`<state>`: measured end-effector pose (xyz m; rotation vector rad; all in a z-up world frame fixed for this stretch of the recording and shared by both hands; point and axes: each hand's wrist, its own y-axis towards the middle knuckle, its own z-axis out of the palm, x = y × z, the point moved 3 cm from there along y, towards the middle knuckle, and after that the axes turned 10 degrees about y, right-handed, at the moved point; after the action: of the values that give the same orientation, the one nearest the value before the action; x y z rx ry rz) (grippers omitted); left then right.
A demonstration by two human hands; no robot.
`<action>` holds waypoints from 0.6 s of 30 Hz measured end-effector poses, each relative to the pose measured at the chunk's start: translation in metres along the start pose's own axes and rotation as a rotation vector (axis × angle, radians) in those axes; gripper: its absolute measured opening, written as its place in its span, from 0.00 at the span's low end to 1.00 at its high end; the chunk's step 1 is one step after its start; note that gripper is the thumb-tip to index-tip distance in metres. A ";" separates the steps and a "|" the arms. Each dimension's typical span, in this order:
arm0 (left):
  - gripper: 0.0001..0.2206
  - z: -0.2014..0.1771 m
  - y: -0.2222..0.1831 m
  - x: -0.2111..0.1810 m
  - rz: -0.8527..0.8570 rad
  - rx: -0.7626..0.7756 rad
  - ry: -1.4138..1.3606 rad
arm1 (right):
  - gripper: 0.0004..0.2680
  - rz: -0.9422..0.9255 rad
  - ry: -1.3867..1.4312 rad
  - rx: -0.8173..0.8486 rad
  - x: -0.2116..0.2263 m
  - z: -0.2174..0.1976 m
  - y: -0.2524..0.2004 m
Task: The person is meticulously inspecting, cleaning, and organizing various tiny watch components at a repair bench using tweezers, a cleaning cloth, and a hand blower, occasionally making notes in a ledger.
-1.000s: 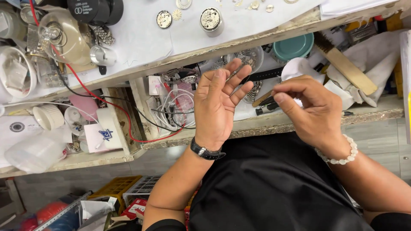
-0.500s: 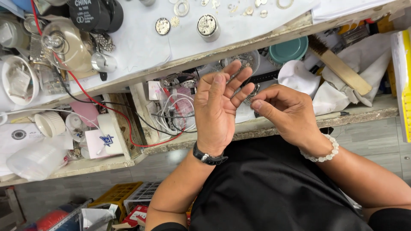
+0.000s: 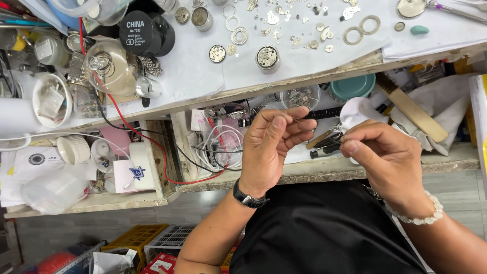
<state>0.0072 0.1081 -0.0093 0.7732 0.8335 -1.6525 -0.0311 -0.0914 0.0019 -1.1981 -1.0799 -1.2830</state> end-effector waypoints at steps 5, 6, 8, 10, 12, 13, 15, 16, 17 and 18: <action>0.07 -0.009 0.003 -0.001 -0.015 0.024 0.137 | 0.02 0.121 -0.088 -0.010 -0.013 0.002 0.006; 0.07 -0.010 0.003 -0.002 -0.020 0.027 0.133 | 0.02 0.124 -0.092 -0.015 -0.019 0.004 0.007; 0.09 -0.009 0.003 -0.009 0.139 0.035 0.428 | 0.10 -0.069 -0.153 -0.017 -0.023 0.006 0.008; 0.07 -0.005 0.008 -0.023 0.223 0.082 0.754 | 0.10 -0.253 -0.275 -0.004 -0.009 0.010 0.012; 0.06 -0.002 0.012 -0.030 0.312 0.131 1.077 | 0.10 -0.434 -0.401 0.013 0.002 0.015 0.016; 0.06 -0.001 0.013 -0.029 0.298 0.207 1.086 | 0.08 -0.502 -0.416 0.079 0.006 0.020 0.019; 0.06 0.000 0.017 -0.027 0.290 0.291 1.087 | 0.08 -0.570 -0.442 0.142 0.009 0.026 0.027; 0.06 -0.001 0.019 -0.027 0.305 0.334 1.106 | 0.08 -0.593 -0.465 0.196 0.007 0.030 0.032; 0.06 -0.001 0.022 -0.026 0.320 0.378 1.125 | 0.09 -0.615 -0.488 0.250 0.006 0.035 0.037; 0.06 -0.002 0.025 -0.026 0.323 0.384 1.115 | 0.09 -0.613 -0.500 0.247 0.003 0.032 0.038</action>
<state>0.0367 0.1188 0.0078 2.0655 1.0437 -1.0080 0.0093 -0.0622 0.0065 -1.0563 -2.0255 -1.2624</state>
